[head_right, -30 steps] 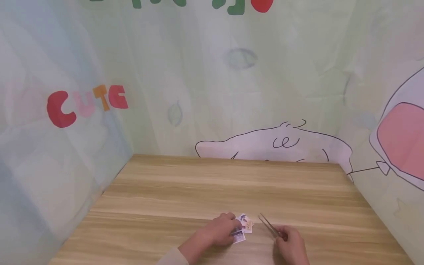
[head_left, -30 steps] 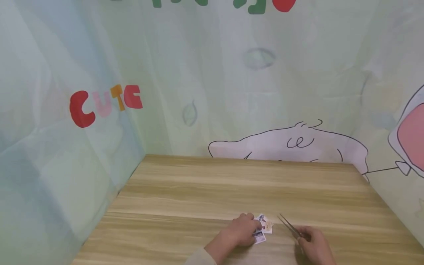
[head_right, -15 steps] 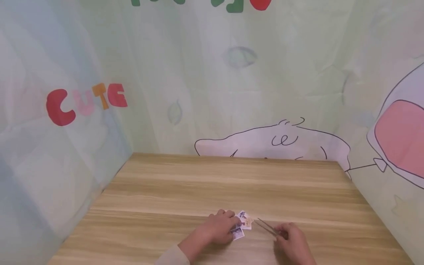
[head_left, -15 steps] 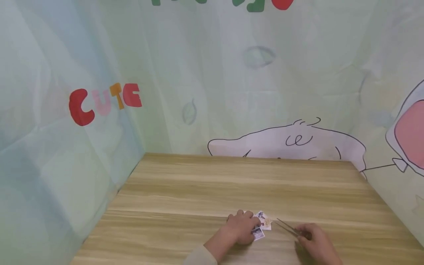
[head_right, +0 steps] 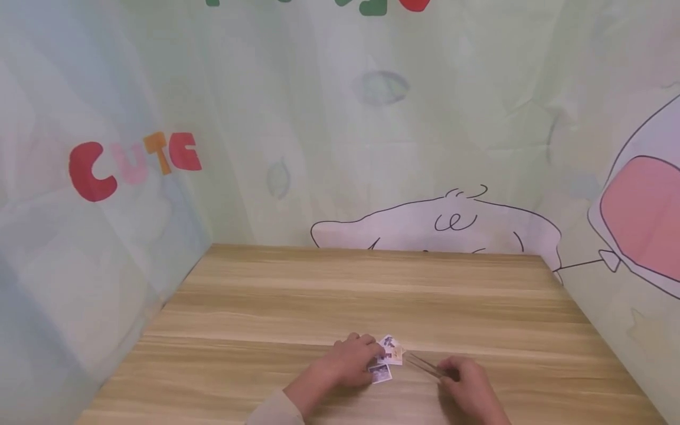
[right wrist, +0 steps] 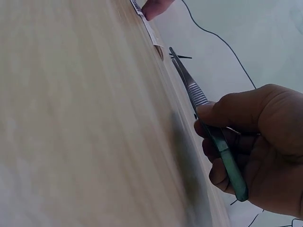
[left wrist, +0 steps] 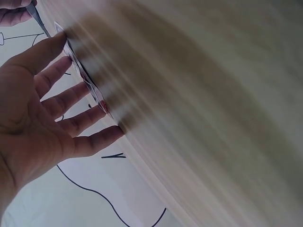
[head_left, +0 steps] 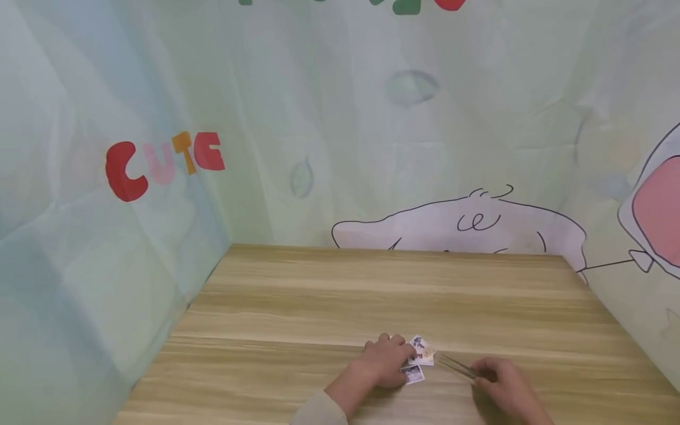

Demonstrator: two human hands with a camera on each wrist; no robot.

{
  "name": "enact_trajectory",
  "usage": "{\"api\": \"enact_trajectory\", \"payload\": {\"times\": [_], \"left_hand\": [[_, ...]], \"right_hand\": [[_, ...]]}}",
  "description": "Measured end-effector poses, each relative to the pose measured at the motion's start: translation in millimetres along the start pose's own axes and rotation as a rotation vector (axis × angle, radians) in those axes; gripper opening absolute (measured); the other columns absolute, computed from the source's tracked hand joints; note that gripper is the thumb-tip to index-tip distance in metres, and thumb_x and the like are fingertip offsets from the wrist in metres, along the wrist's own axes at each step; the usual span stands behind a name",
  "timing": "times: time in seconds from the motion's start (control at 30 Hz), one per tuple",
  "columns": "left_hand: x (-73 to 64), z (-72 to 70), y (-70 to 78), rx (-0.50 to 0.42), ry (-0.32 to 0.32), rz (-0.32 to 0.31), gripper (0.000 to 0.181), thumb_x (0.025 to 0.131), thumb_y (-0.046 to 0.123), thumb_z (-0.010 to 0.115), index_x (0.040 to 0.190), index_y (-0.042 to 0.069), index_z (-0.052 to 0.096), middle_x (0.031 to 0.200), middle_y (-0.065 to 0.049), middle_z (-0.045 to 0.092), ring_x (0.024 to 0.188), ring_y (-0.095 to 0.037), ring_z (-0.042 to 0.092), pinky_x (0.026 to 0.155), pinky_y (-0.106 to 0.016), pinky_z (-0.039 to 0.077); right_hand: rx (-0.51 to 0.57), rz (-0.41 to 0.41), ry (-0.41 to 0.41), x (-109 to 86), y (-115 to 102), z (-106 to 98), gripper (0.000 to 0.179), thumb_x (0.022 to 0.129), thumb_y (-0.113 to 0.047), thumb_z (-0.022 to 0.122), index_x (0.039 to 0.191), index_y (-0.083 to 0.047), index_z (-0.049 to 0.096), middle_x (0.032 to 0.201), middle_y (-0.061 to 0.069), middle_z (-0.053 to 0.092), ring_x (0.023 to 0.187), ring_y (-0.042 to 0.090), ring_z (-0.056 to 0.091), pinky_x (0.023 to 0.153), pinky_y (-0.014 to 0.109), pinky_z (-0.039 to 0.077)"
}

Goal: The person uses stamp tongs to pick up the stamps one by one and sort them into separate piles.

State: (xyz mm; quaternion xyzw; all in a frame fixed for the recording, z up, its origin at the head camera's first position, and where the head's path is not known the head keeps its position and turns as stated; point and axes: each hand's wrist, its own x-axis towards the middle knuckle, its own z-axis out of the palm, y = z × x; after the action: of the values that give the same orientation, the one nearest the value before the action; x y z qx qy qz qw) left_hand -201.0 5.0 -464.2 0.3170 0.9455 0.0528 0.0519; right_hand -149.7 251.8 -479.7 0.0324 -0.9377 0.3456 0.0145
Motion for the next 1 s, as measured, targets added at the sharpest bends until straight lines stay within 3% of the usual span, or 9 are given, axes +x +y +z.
{"api": "enact_trajectory", "payload": {"times": [0.43, 0.77, 1.0], "left_hand": [[-0.7, -3.4, 0.5, -0.006, 0.003, 0.01, 0.047, 0.074, 0.036, 0.073, 0.12, 0.033, 0.06, 0.118, 0.005, 0.054, 0.096, -0.016, 0.049, 0.069, -0.036, 0.046], [-1.3, -4.8, 0.7, -0.004, 0.0, 0.001, 0.044, 0.075, 0.036, 0.073, 0.117, 0.033, 0.062, 0.117, 0.005, 0.054, 0.094, -0.016, 0.048, 0.068, -0.035, 0.045], [-2.9, -4.2, 1.6, -0.02, -0.015, -0.01, 0.045, 0.075, 0.035, 0.073, 0.118, 0.033, 0.061, 0.12, 0.005, 0.054, 0.097, -0.016, 0.049, 0.069, -0.036, 0.045]], "right_hand": [[0.073, -0.146, -0.12, 4.7, -1.6, 1.5, 0.014, 0.074, 0.002, 0.067, 0.088, 0.002, 0.065, 0.084, 0.004, 0.064, 0.076, 0.014, 0.059, 0.068, 0.029, 0.049], [0.038, -0.133, -0.086, 6.9, -4.0, 5.0, 0.013, 0.075, 0.001, 0.067, 0.088, -0.001, 0.066, 0.083, 0.001, 0.064, 0.077, 0.014, 0.057, 0.07, 0.032, 0.048], [0.071, -0.153, -0.1, 7.8, -4.8, 9.3, 0.01, 0.075, 0.001, 0.066, 0.085, -0.003, 0.065, 0.079, -0.003, 0.062, 0.073, 0.01, 0.054, 0.067, 0.029, 0.045]]}}
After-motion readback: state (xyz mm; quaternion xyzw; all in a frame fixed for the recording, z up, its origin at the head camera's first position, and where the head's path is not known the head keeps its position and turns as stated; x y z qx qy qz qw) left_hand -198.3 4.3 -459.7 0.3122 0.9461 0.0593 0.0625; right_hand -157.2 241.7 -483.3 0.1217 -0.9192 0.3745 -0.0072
